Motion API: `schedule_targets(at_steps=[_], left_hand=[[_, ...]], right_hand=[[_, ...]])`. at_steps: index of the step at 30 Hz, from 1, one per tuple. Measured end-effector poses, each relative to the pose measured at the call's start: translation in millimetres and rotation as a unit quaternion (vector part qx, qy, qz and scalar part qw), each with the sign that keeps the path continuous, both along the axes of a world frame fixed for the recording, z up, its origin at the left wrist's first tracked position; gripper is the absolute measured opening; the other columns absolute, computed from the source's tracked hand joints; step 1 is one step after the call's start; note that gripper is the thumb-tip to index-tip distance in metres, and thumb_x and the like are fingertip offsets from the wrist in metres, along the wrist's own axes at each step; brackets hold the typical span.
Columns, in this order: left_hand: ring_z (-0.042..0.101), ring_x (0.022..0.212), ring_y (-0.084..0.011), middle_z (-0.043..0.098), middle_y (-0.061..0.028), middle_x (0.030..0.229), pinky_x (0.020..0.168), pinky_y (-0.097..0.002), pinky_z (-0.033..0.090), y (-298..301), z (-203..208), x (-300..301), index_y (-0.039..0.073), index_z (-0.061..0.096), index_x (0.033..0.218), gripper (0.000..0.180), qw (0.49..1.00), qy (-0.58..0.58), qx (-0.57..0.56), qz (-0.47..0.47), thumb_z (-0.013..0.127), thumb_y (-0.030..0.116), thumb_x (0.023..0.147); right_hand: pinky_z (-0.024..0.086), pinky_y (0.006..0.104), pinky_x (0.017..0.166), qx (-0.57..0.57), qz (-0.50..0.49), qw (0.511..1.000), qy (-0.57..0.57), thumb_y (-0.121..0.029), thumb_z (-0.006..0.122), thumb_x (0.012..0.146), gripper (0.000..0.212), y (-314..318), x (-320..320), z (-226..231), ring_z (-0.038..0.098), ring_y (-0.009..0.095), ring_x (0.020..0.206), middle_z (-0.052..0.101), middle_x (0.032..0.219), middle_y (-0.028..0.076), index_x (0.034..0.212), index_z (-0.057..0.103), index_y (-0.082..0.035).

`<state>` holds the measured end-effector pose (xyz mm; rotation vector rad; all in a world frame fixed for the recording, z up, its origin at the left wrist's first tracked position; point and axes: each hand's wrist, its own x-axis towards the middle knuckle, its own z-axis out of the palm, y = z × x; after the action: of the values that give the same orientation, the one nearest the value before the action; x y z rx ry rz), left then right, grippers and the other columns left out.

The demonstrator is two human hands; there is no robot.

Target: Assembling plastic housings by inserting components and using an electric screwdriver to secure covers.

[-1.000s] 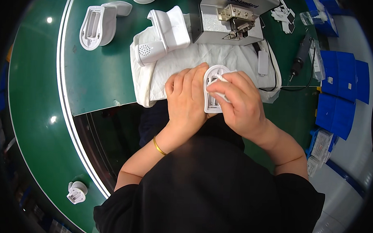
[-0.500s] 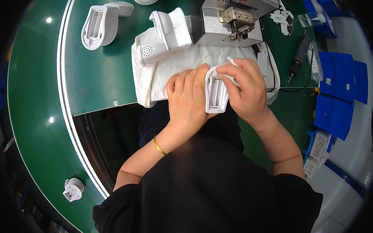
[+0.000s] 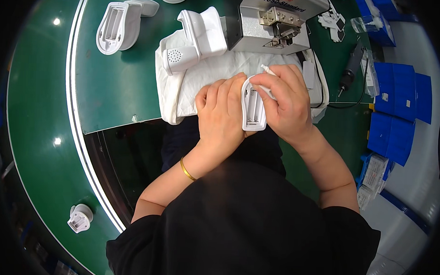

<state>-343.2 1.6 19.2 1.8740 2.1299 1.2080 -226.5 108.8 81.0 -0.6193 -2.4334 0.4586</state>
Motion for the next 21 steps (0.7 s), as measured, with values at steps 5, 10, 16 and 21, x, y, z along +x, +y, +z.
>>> schedule_targets(at_steps=[5, 10, 16, 21], left_hand=[[0.053, 0.112, -0.0284, 0.055, -0.0109, 0.129, 0.098, -0.0443, 0.036, 0.5, 1.5, -0.4, 0.000, 0.042, 0.138, 0.093, 1.000, 0.002, -0.005, 0.001, 0.082, 0.028, 0.059], [0.054, 0.112, -0.0293, 0.055, -0.0111, 0.129, 0.098, -0.0446, 0.036, 0.9, -0.4, 0.8, 0.000, 0.042, 0.137, 0.093, 1.000, 0.000, 0.001, 0.002, 0.083, 0.029, 0.059], [0.054, 0.112, -0.0300, 0.055, -0.0117, 0.129, 0.099, -0.0445, 0.036, 1.5, 2.5, 0.2, 0.000, 0.043, 0.135, 0.093, 1.000, 0.003, -0.023, -0.003, 0.085, 0.031, 0.058], [0.054, 0.111, -0.0304, 0.055, -0.0123, 0.127, 0.099, -0.0446, 0.036, 1.4, 0.0, -0.6, 0.000, 0.042, 0.137, 0.095, 1.000, 0.010, 0.000, -0.004, 0.085, 0.033, 0.059]], right_hand=[[0.048, 0.0372, 0.071, 0.007, 0.005, 1.000, -0.017, 0.005, 0.072, 0.075, 0.023, 7.6, 7.9, 0.0, 0.057, 0.031, 0.083, 0.060, 0.092, 0.013, 0.095, 0.068, -0.005], [0.048, 0.0366, 0.072, 0.006, 0.041, 0.999, 0.009, 0.004, 0.073, 0.074, 0.024, 5.0, -2.0, 1.5, 0.059, 0.031, 0.084, 0.061, 0.093, 0.013, 0.096, 0.068, -0.005], [0.049, 0.0322, 0.071, -0.084, -0.018, 0.995, -0.056, 0.002, 0.069, 0.081, 0.014, 8.1, 27.1, 9.6, 0.061, 0.027, 0.082, 0.061, 0.092, 0.012, 0.095, 0.069, -0.002], [0.048, 0.0270, 0.070, -0.262, -0.020, 0.960, -0.095, 0.000, 0.067, 0.085, 0.013, 17.6, 45.4, 33.5, 0.062, 0.019, 0.082, 0.063, 0.093, 0.009, 0.098, 0.070, -0.001]])
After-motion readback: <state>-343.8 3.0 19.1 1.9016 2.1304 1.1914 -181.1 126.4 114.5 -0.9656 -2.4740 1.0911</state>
